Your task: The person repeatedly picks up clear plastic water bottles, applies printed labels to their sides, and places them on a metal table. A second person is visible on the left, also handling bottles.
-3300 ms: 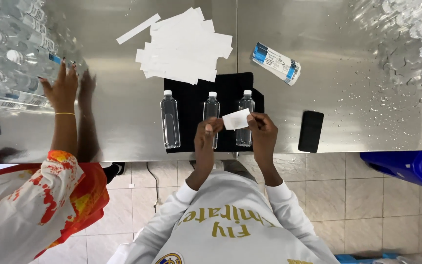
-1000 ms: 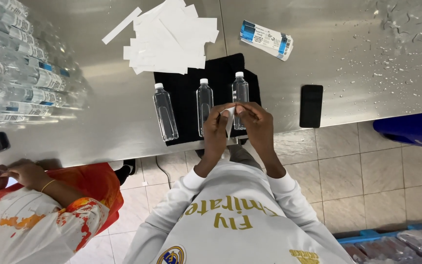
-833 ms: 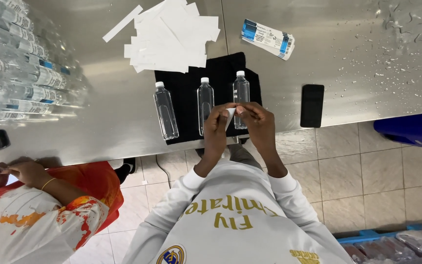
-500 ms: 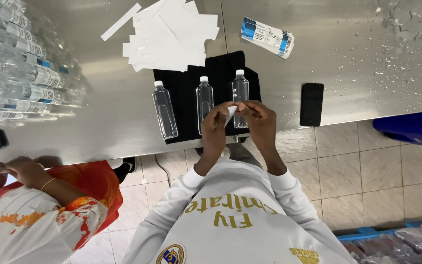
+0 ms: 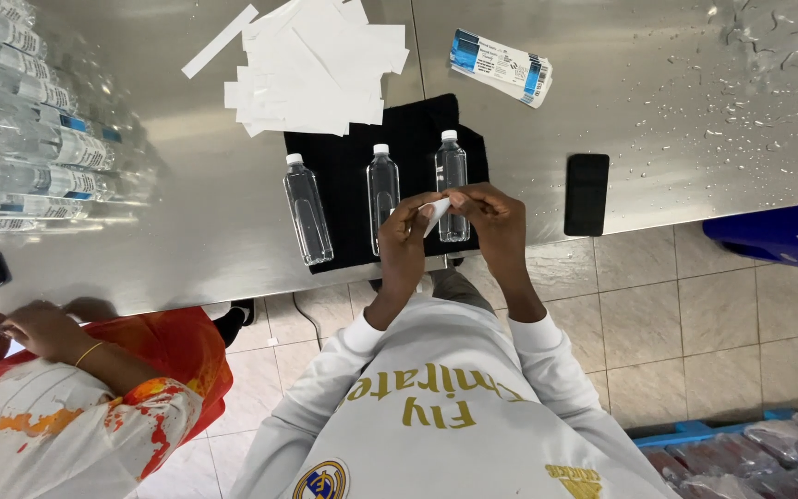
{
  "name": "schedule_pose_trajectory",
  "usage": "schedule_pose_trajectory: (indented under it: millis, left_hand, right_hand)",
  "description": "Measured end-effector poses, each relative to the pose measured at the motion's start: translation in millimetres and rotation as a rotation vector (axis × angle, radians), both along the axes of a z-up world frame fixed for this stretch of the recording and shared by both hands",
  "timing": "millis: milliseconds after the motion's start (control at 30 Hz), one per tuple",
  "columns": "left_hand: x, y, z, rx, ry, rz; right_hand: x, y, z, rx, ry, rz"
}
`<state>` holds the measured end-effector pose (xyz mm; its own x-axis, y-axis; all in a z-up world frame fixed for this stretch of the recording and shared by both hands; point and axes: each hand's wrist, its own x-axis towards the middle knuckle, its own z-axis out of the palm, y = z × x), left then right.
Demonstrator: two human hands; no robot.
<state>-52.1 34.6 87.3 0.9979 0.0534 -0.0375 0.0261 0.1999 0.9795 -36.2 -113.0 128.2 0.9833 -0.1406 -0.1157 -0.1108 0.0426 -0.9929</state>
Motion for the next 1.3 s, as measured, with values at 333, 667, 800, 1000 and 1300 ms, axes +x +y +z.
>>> schedule_pose_trajectory:
  millis: [333,667,800,1000,1300]
  left_hand:
    - [3.2,3.3,-11.8,-0.101,0.076,0.008]
    - [25.3,93.8,-6.1,-0.371,0.207,0.551]
    - [10.7,159.3,-8.8,-0.468,0.169,0.724]
    - [-2.7,193.2,5.4,-0.540,0.256,0.892]
    - [18.3,98.2,-4.8,-0.341,0.226,0.730]
  right_hand:
    - [3.9,-1.9,-9.1,-0.044,-0.032,0.041]
    - [70.8,-2.4,-64.8,-0.168,0.069,-0.032]
    - [200.5,22.6,-104.5,-0.154,-0.056,-0.047]
    - [300.3,53.3,-167.5,-0.560,-0.303,0.094]
    - [35.4,110.2,-43.1,-0.476,-0.386,0.452]
